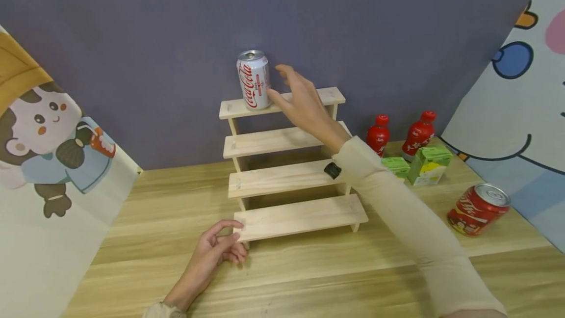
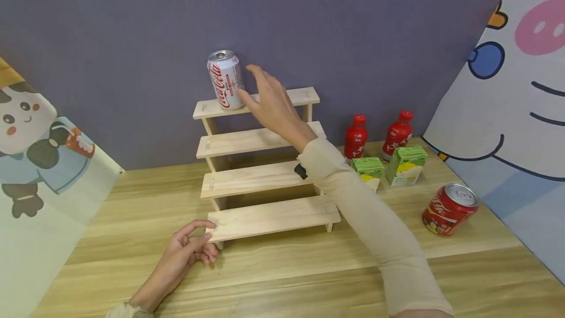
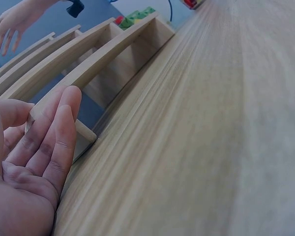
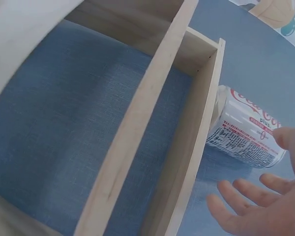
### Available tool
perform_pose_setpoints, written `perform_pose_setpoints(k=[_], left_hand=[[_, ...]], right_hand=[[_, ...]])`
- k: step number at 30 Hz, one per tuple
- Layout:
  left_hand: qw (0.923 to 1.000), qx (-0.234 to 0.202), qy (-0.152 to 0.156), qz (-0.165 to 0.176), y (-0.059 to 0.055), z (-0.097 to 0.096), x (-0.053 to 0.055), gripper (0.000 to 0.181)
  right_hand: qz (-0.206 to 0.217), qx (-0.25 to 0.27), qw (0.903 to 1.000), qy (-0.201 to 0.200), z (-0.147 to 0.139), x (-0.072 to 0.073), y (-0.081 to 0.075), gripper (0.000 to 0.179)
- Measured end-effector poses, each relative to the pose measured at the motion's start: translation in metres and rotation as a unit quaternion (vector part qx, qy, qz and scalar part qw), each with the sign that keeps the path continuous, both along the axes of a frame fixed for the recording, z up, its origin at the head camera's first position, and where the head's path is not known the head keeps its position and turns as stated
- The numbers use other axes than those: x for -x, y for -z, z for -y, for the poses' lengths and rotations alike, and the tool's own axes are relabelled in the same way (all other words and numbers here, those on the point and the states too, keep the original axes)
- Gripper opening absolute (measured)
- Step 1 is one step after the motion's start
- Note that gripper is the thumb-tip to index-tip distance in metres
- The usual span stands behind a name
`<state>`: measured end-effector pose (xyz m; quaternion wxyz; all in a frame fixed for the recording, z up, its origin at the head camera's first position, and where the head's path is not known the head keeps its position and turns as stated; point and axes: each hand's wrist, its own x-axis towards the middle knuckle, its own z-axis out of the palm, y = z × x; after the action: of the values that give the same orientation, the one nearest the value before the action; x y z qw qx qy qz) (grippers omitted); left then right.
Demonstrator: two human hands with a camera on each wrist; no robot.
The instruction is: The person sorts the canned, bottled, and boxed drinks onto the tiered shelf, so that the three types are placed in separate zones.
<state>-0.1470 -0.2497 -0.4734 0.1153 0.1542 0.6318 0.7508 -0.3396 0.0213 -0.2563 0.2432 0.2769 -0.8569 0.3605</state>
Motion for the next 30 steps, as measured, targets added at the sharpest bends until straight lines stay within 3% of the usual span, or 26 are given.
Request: perform_pose_setpoints(k=[12, 30], left_hand=[[0.9999, 0.011, 0.005, 0.003, -0.004, 0.002, 0.002, 0.031], [1.0000, 0.008, 0.002, 0.001, -0.001, 0.001, 0.003, 0.032]], right_hand=[[-0.042, 0.010, 0.9990, -0.014, -0.024, -0.019, 0.010, 0.058], [-0.070, -0.017, 0.9972, -0.019, -0.048, -0.051, 0.028, 0.054]])
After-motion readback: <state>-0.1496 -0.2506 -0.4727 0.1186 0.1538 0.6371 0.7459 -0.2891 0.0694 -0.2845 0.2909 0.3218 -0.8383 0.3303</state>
